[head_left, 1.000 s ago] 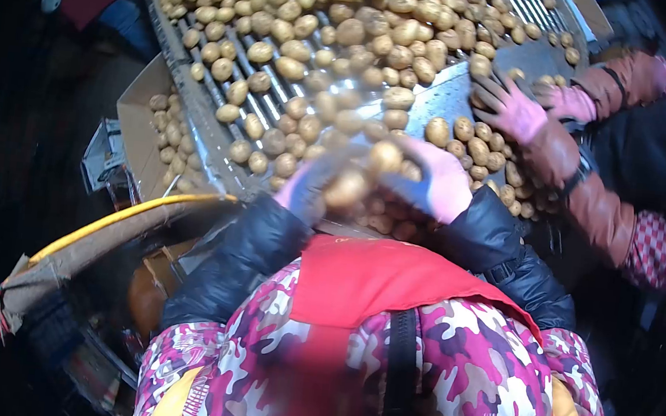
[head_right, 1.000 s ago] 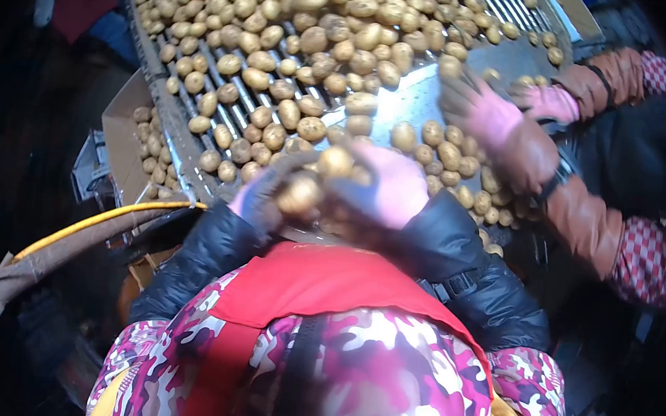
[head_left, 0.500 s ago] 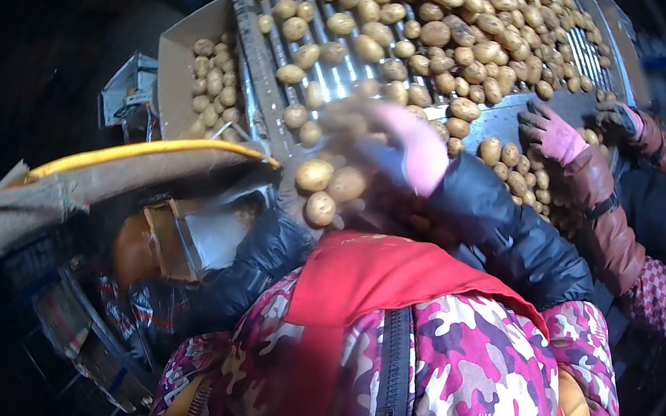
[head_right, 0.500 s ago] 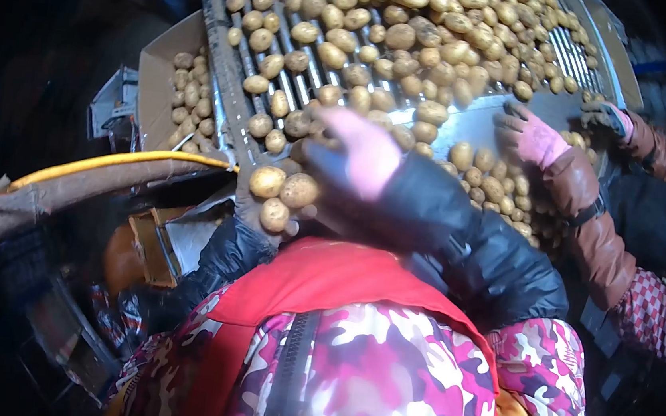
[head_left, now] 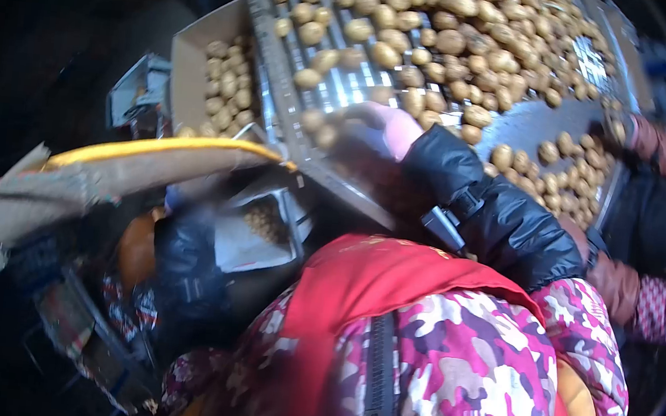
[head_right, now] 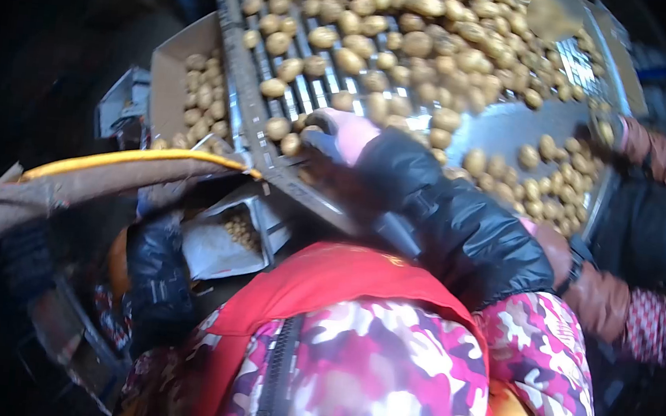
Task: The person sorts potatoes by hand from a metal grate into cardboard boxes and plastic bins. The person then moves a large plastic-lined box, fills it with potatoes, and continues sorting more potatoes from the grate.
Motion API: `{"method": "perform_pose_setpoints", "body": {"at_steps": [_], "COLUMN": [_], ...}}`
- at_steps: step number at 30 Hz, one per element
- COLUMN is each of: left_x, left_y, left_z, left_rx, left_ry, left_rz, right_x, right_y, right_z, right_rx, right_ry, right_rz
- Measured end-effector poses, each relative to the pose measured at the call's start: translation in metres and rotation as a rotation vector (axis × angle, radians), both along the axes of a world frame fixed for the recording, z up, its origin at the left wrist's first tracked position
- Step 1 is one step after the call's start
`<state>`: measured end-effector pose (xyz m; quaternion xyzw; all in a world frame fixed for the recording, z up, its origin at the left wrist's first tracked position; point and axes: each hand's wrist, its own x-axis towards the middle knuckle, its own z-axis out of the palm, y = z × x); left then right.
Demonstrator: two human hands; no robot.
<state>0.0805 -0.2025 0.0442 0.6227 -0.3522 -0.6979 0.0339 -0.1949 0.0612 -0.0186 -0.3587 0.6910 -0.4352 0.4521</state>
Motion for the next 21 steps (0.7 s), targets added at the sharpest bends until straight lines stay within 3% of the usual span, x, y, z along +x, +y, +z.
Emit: {"method": "perform_pose_setpoints", "body": {"at_steps": [1,4,6,7,9,10,14,15,17,18,21], "left_x": [0.001,0.008,0.004,-0.009,-0.058,-0.077,-0.103,-0.110,-0.119,-0.123,-0.123], "left_y": [0.007,0.059,0.102,0.123,0.159,0.168,0.183,0.186,0.173,0.183,0.189], "left_z": [-0.014,-0.040,-0.040,-0.038,-0.030,-0.036,-0.043,-0.040,-0.045,-0.041,-0.052], "left_rx": [0.010,0.182,0.495,0.620,0.669,0.529,-0.058,-0.205,0.522,0.441,0.336], "left_ry": [0.071,0.384,0.607,0.651,0.559,0.505,0.545,0.552,0.444,0.387,0.500], "left_rz": [-0.052,-0.227,-0.330,-0.351,-0.279,-0.289,-0.719,-0.822,-0.400,-0.416,-0.519], "right_x": [0.002,0.018,0.038,0.046,0.056,0.053,0.019,0.010,-0.008,-0.015,-0.044], "right_y": [0.013,0.057,0.071,0.071,0.083,0.085,0.137,0.160,0.208,0.227,0.273], "right_z": [-0.003,0.000,0.021,0.047,0.040,0.029,-0.009,-0.026,-0.007,-0.011,0.000], "right_rx": [-0.038,-0.133,-0.083,-0.013,-0.222,-0.252,0.091,0.011,0.171,0.414,0.583], "right_ry": [0.005,0.454,0.357,0.112,0.184,0.351,0.939,1.009,0.971,1.004,0.980], "right_rz": [-0.110,-0.012,-0.035,-0.106,-0.006,0.036,0.113,-0.039,-0.119,-0.193,-0.229]}}
